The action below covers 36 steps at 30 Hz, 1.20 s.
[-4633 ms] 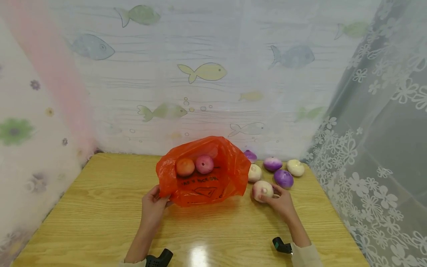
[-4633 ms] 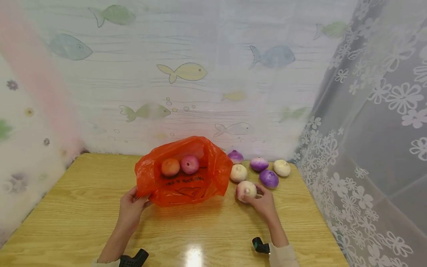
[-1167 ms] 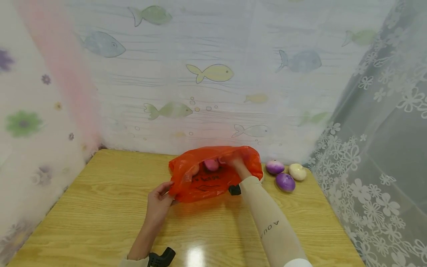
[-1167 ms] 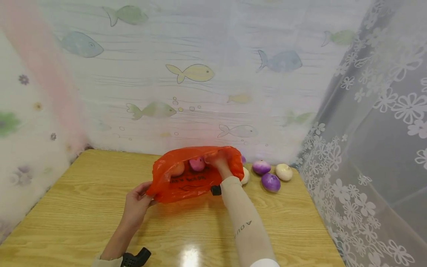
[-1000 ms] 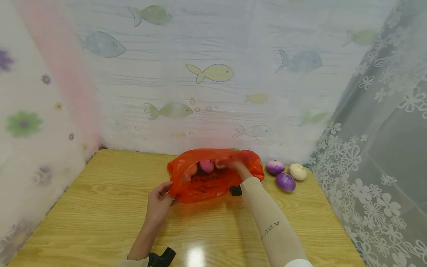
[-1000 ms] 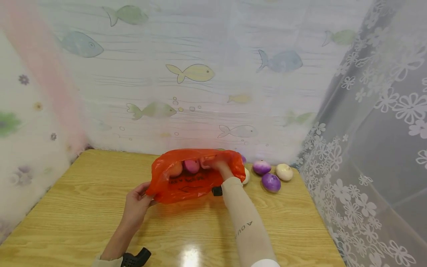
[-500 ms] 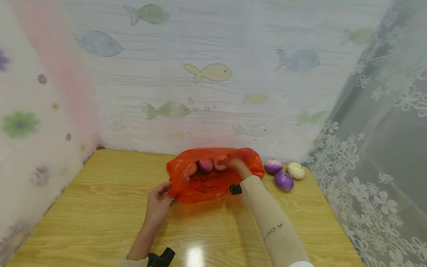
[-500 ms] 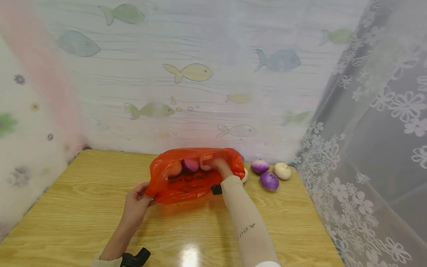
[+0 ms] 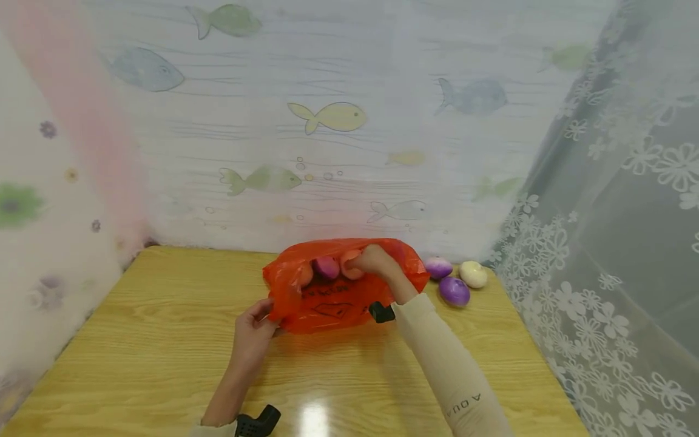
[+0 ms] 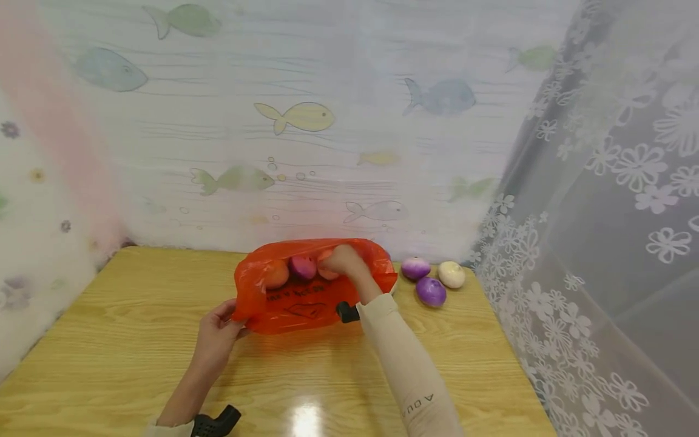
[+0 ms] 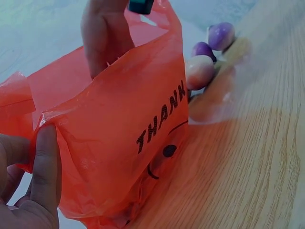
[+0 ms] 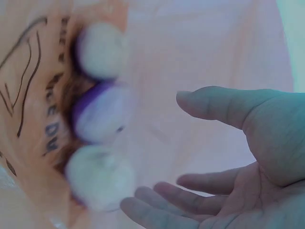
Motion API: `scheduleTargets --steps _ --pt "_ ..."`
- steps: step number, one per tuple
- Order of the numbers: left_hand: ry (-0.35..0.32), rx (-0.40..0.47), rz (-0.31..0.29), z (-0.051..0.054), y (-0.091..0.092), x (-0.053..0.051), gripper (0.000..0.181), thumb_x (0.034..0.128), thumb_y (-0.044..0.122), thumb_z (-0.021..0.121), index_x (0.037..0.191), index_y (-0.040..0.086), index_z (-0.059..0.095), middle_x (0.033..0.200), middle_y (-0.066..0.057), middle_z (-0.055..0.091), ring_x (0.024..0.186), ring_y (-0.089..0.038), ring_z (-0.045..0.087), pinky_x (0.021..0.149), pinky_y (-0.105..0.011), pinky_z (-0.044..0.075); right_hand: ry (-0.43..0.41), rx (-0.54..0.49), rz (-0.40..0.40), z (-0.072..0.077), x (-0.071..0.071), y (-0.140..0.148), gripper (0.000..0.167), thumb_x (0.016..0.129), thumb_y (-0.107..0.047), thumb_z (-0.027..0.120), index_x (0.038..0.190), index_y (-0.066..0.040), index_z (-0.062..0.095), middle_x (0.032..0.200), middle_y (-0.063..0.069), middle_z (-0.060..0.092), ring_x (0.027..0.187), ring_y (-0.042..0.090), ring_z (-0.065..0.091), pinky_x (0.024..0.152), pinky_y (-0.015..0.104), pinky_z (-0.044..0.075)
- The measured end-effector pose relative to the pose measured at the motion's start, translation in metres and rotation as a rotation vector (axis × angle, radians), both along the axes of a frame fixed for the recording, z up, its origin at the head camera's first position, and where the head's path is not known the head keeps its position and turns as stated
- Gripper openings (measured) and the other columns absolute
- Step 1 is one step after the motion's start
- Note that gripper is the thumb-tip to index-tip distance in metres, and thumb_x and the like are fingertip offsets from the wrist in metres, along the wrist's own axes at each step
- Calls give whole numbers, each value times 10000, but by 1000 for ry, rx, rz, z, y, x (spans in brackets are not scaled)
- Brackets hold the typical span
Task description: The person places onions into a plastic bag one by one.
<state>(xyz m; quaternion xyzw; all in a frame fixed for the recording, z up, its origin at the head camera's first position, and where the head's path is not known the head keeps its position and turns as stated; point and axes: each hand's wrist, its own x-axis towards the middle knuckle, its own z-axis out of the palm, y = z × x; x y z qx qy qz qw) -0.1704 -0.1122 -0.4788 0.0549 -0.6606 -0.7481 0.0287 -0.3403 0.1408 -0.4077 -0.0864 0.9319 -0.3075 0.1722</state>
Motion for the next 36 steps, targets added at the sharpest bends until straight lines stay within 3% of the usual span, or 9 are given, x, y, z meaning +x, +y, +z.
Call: scheduleTargets --steps 2,4,6,9,15,22,27,32,36 --pt "1 -3 2 1 -1 0 362 1016 -46 527 1377 -54 541 1318 -177 564 947 -34 677 791 -217 598 132 -40 -18 25 38 -11 358 815 -251 709 662 -109 419 664 -14 329 640 166 366 583 291 315" --pt "2 -7 6 1 -2 0 358 1019 -37 530 1376 -44 547 1320 -174 565 956 -43 675 795 -222 599 206 -74 17 34 60 -14 255 826 -239 733 757 -70 554 714 -29 472 672 143 467 592 264 396" --pt "3 -11 9 1 -3 0 356 1018 -34 532 1374 -46 550 1319 -176 569 960 -47 673 794 -224 600 236 -90 54 42 81 -15 278 868 -248 747 1000 -21 655 913 8 628 815 161 602 716 276 522" --pt "-9 -29 14 0 -6 1 361 1016 -37 530 1376 -38 552 1323 -172 572 966 -40 669 798 -220 598 256 -112 59 60 112 -11 565 893 -283 771 1365 -29 592 1284 90 655 1114 248 654 951 414 560" --pt "-22 -52 18 0 -8 2 358 1021 -25 532 1378 -14 557 1307 -159 576 964 -52 668 811 -218 595 402 -269 -10 97 154 18 482 945 -291 735 1374 -112 607 1331 71 642 1207 274 606 1010 504 521" --pt "-21 -46 37 1 -7 2 333 1018 -20 544 1350 -24 574 1241 -94 616 951 -64 670 796 -223 600 616 -452 -132 100 151 73 339 983 -177 684 1301 -66 644 1294 100 640 1186 227 570 1071 461 485" --pt "-18 -50 43 2 -8 2 327 1015 -25 548 1341 -29 575 1218 -85 627 936 -70 673 793 -225 601 745 -570 -187 79 140 111 259 984 -71 653 1242 -47 664 1221 75 649 1126 108 590 1011 225 504" --pt "-17 -48 46 4 -8 1 330 1013 -28 554 1342 -26 574 1181 -45 639 926 -68 679 794 -224 601 757 -617 -258 51 131 144 242 990 -40 632 1226 5 655 1161 -61 634 1068 42 598 928 122 500" --pt "-1 -29 52 5 -7 0 316 1008 -35 558 1323 -56 574 1108 17 652 904 -71 680 777 -225 604 698 -613 -365 19 121 169 244 1002 -76 628 1226 16 651 1172 -33 654 1027 16 602 892 109 503"
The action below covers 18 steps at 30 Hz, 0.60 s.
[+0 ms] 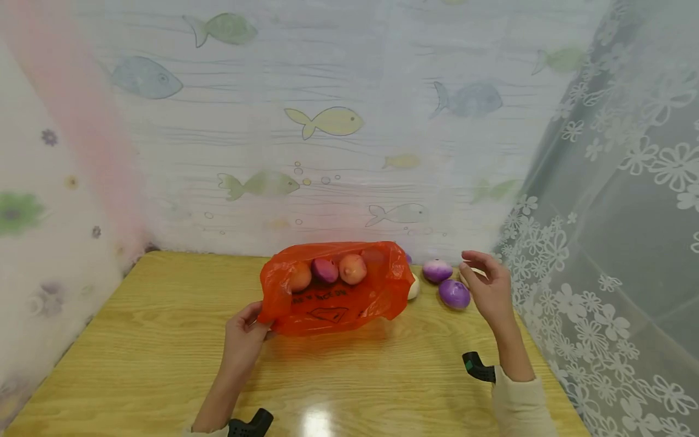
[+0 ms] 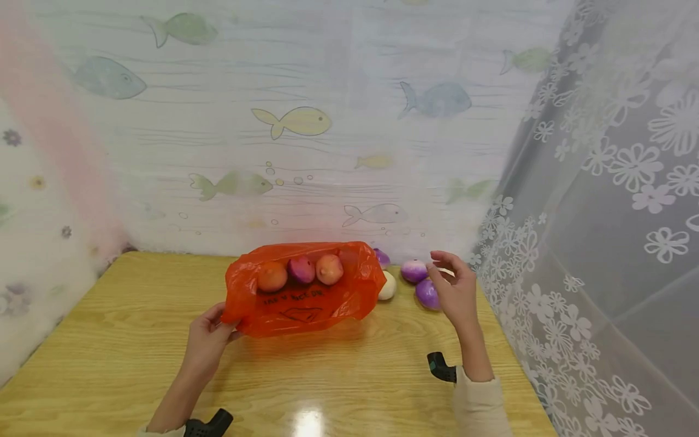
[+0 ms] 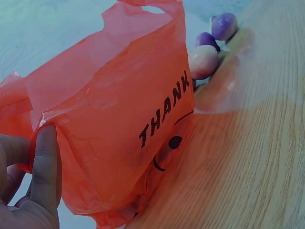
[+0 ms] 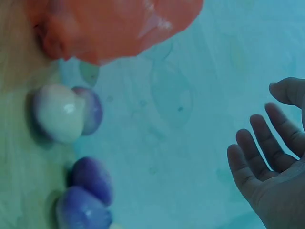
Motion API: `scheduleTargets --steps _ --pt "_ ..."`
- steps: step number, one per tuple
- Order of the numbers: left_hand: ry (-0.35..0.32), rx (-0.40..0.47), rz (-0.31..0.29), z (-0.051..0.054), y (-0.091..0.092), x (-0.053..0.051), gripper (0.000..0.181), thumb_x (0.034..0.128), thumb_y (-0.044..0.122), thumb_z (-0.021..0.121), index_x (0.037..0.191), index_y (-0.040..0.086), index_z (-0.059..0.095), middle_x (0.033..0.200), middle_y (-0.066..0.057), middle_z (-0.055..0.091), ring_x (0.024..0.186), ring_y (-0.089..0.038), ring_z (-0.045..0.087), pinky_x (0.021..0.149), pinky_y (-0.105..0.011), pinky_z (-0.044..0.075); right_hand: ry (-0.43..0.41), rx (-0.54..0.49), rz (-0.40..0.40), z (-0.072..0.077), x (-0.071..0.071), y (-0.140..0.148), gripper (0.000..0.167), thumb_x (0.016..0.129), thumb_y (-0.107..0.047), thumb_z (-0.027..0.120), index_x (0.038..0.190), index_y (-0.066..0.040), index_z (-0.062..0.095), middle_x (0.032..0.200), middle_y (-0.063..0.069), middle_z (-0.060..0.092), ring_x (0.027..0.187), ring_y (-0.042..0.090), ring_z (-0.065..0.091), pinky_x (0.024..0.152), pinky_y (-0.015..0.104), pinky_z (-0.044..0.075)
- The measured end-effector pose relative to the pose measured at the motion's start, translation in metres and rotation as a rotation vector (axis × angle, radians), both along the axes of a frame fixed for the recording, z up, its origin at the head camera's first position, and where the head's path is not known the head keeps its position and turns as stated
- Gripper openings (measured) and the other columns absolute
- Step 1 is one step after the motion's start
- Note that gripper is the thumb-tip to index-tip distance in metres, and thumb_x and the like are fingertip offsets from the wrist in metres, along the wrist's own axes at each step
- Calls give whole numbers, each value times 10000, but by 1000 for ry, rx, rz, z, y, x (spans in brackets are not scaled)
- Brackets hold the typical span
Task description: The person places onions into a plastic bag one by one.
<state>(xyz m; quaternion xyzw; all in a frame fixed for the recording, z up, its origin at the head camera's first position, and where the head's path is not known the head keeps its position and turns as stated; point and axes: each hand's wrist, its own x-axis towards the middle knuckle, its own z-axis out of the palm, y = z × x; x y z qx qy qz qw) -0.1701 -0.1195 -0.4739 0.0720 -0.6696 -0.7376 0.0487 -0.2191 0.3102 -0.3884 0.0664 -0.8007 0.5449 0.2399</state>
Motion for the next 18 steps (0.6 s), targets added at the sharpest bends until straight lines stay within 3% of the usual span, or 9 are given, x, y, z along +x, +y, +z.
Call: scheduleTargets --steps 3,6,10,14,18 --pt "8 3 3 -1 0 0 314 1004 -42 558 1316 -66 574 1091 28 655 897 -70 682 772 -224 604 -96 11 -82 -30 -10 18 289 1010 -126 629 1260 17 638 1256 102 642 1021 26 591 856 80 484" --pt "8 3 4 -3 -1 0 318 995 -65 553 1311 -65 576 1087 31 654 897 -72 684 775 -227 606 -234 45 -169 -59 -18 33 411 1013 -195 626 1350 36 577 1358 206 572 1103 131 570 831 101 476" --pt "13 13 15 -5 -1 0 316 983 -86 553 1297 -68 580 1051 56 668 883 -79 690 765 -235 610 -445 91 -214 -89 -24 47 612 1016 -269 604 1485 68 400 1487 281 427 1285 383 465 959 344 493" --pt "13 18 25 -5 -2 1 304 985 -77 558 1288 -63 582 1020 79 682 877 -80 694 763 -240 611 -569 73 -193 -107 -32 54 820 999 -314 622 1544 125 194 1528 372 303 1379 498 361 1096 563 403" --pt "-4 13 21 -4 -3 0 320 991 -71 554 1310 -49 576 1051 68 677 898 -82 693 784 -240 609 -645 55 -174 -113 -39 56 975 973 -421 642 1555 134 90 1525 411 277 1397 499 357 1103 542 418"
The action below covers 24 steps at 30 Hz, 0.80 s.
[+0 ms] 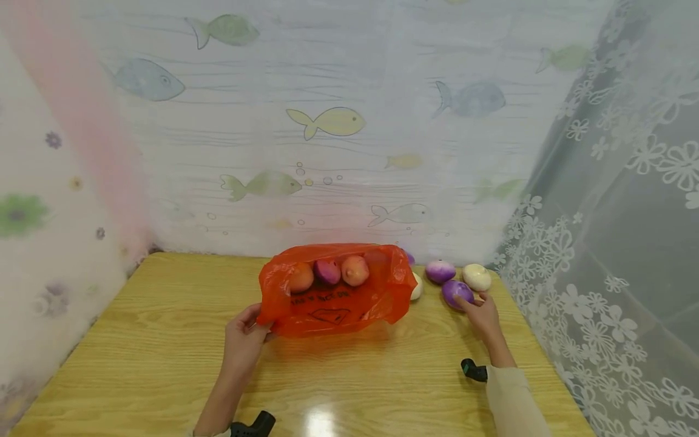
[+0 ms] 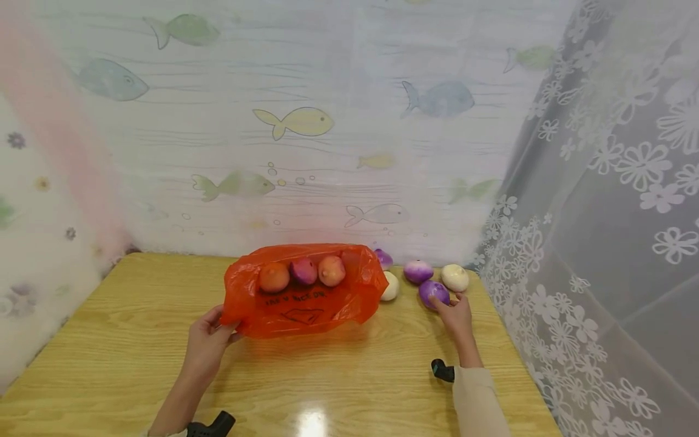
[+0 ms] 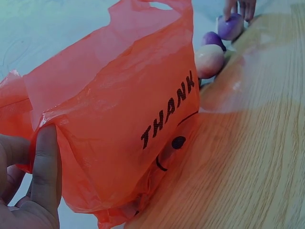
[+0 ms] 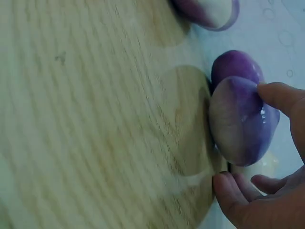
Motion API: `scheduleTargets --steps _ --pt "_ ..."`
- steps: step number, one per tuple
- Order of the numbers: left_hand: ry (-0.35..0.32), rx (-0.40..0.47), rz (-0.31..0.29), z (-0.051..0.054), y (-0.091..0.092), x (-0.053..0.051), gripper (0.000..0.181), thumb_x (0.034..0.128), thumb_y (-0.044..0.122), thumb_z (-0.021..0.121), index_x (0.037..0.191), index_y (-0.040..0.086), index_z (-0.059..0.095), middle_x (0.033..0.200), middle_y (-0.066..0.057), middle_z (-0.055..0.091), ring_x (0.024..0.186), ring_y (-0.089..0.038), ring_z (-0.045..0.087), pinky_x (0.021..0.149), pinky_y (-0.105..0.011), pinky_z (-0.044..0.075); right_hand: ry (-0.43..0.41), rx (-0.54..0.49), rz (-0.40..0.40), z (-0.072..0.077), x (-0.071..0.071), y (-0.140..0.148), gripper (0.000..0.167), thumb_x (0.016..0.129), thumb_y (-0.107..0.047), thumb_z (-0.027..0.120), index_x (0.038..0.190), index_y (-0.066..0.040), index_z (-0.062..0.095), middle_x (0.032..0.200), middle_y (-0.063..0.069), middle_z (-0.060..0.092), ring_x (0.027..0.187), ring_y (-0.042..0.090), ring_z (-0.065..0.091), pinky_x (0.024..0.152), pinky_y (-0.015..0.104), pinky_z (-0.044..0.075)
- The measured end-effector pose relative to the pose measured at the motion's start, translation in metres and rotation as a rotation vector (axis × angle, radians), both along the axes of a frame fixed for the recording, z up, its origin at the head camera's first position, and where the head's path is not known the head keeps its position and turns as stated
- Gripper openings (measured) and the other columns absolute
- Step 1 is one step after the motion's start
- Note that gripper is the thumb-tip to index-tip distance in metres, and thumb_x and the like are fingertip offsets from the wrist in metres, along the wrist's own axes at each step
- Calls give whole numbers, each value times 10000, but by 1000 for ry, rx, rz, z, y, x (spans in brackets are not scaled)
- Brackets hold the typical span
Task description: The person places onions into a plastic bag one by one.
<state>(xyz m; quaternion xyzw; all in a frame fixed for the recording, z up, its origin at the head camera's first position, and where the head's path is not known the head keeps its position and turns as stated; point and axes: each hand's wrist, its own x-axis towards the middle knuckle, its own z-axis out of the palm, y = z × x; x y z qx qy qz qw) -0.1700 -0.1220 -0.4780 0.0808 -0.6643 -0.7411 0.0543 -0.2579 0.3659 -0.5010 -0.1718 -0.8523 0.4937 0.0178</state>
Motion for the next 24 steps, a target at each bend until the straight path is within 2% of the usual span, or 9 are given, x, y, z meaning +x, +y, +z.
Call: scheduleTargets --steps 3,6,8,10,12,15,18,24 --pt "-3 6 -2 0 0 0 324 995 -67 553 1318 -47 570 1059 69 675 907 -86 692 792 -239 607 -40 8 18 1 -4 0 1026 965 -489 633 1556 141 80 1543 416 251 1410 494 346 1119 537 408" --pt "1 13 1 -1 -1 -1 317 994 -68 556 1310 -49 572 1044 85 671 904 -86 691 789 -239 608 -53 26 29 4 -8 -1 969 966 -525 617 1531 151 214 1542 404 277 1391 473 374 1126 547 390" --pt "3 14 4 -1 0 -1 313 992 -65 561 1304 -53 573 1044 81 669 901 -81 690 785 -237 608 -57 55 33 6 -10 -1 898 959 -563 604 1461 145 371 1506 385 357 1322 437 444 1061 502 443" --pt "4 14 5 -1 0 -1 308 993 -62 562 1301 -55 575 1050 76 666 904 -77 689 785 -238 608 -58 80 29 7 -12 0 812 948 -587 601 1321 128 515 1422 355 463 1204 391 508 947 424 486" --pt "1 12 8 -1 0 -1 308 993 -62 559 1301 -57 574 1059 66 665 907 -73 689 784 -238 608 -59 106 32 8 -14 1 754 942 -597 600 1213 106 579 1360 334 521 1131 357 537 853 345 479" --pt "-8 -1 10 -1 0 0 316 996 -63 555 1311 -47 575 1097 26 660 910 -72 688 782 -236 607 -59 122 31 9 -15 1 690 935 -561 625 1138 98 601 1315 328 546 1099 355 552 805 310 470" --pt "-9 -17 7 0 0 0 327 997 -56 557 1322 -33 579 1147 -33 649 915 -80 684 789 -233 605 -62 99 26 9 -16 0 666 929 -513 662 1173 103 586 1362 331 517 1156 357 529 875 339 469" --pt "-4 -5 -5 3 -1 -2 318 1003 -42 563 1320 -25 582 1150 -40 647 926 -101 689 807 -241 605 -57 12 26 8 -17 -3 778 915 -424 730 1411 113 462 1491 364 381 1314 397 440 1058 464 437"
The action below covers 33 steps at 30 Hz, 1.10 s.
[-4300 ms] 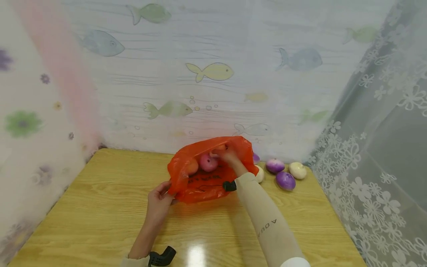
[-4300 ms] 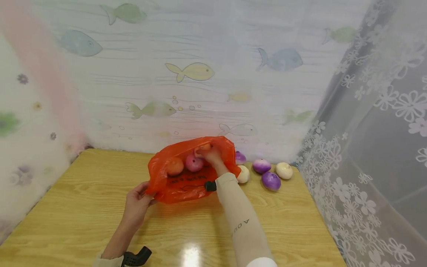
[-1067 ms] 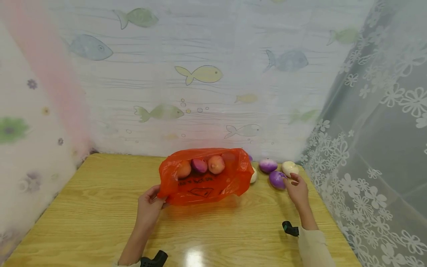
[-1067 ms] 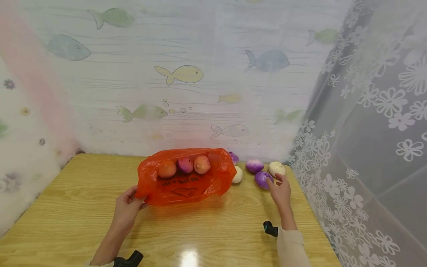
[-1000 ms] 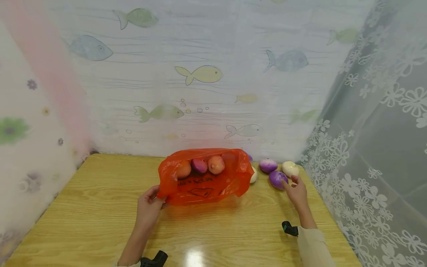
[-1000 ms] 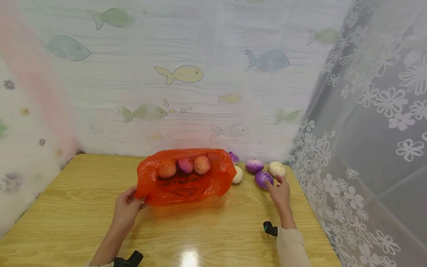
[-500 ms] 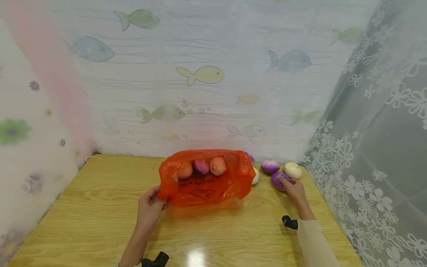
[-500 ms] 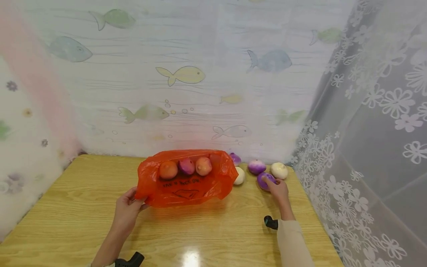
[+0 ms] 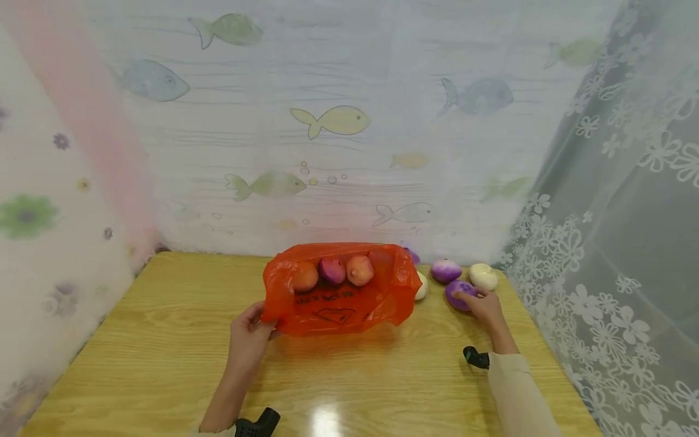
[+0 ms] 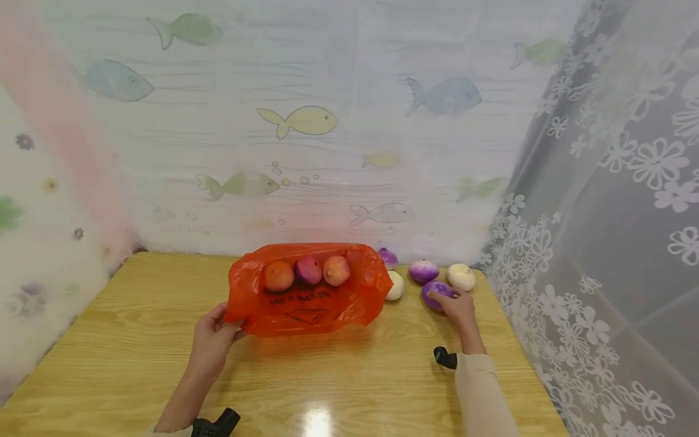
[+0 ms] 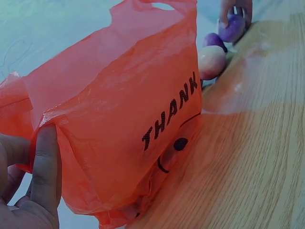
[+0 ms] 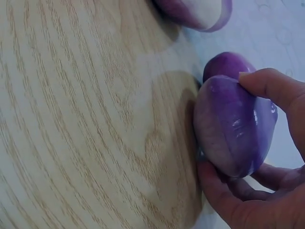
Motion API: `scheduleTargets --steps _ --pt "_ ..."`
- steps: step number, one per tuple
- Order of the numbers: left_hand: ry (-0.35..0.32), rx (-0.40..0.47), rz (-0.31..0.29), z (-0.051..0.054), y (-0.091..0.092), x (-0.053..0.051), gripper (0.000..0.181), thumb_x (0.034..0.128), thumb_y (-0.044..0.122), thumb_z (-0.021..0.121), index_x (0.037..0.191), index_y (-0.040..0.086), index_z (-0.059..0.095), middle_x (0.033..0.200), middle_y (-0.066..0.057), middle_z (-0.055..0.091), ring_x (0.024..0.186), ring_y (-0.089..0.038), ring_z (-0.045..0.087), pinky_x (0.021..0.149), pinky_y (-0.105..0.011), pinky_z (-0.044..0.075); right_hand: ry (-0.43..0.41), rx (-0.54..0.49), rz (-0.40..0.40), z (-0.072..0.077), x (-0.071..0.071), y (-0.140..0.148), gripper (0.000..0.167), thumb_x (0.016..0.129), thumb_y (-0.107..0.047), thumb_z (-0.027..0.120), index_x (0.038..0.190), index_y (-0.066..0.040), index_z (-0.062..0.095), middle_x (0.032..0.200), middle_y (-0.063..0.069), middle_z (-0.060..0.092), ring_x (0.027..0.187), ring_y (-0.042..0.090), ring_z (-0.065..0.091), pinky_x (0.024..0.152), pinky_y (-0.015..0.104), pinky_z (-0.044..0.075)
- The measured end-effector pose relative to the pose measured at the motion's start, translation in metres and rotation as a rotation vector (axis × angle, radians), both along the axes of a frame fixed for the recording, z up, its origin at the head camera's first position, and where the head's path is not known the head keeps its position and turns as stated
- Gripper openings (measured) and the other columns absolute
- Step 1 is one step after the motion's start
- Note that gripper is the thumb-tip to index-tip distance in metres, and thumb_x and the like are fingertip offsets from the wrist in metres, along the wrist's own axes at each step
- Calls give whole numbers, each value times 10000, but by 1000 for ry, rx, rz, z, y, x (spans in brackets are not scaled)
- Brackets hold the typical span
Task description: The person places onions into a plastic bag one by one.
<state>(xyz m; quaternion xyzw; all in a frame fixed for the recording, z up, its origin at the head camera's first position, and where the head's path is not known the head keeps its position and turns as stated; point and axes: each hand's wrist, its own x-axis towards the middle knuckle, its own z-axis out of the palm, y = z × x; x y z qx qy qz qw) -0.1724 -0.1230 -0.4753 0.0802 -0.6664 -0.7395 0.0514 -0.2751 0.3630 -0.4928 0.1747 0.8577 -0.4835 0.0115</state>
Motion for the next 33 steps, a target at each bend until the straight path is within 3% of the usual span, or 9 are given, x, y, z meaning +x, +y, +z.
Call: scheduleTargets --steps 8,22,27,33 --pt "5 27 -13 0 1 -1 326 1000 -50 564 1325 -25 579 1127 0 669 929 -104 707 813 -250 607 14 -2 -26 1 4 -1 858 892 -334 770 1493 125 365 1502 385 358 1350 432 422 1104 493 420" --pt "36 42 3 2 0 -1 284 994 -47 578 1277 -73 586 1010 86 676 869 -82 696 767 -236 610 133 94 -53 -7 9 -12 724 850 -266 825 1394 75 491 1378 372 485 1249 422 498 1047 512 451" --pt "37 40 -2 2 1 -2 311 996 -55 562 1305 -82 569 1040 58 669 882 -84 688 773 -234 608 190 128 -49 -11 12 -17 685 850 -246 822 1358 82 499 1342 371 515 1233 450 524 1059 553 454" --pt "33 11 -2 -2 2 1 322 992 -52 567 1313 -82 574 1082 6 668 889 -81 683 768 -236 609 231 77 -74 -16 25 -25 769 839 -204 828 1424 106 438 1386 365 488 1288 469 494 1084 570 437"
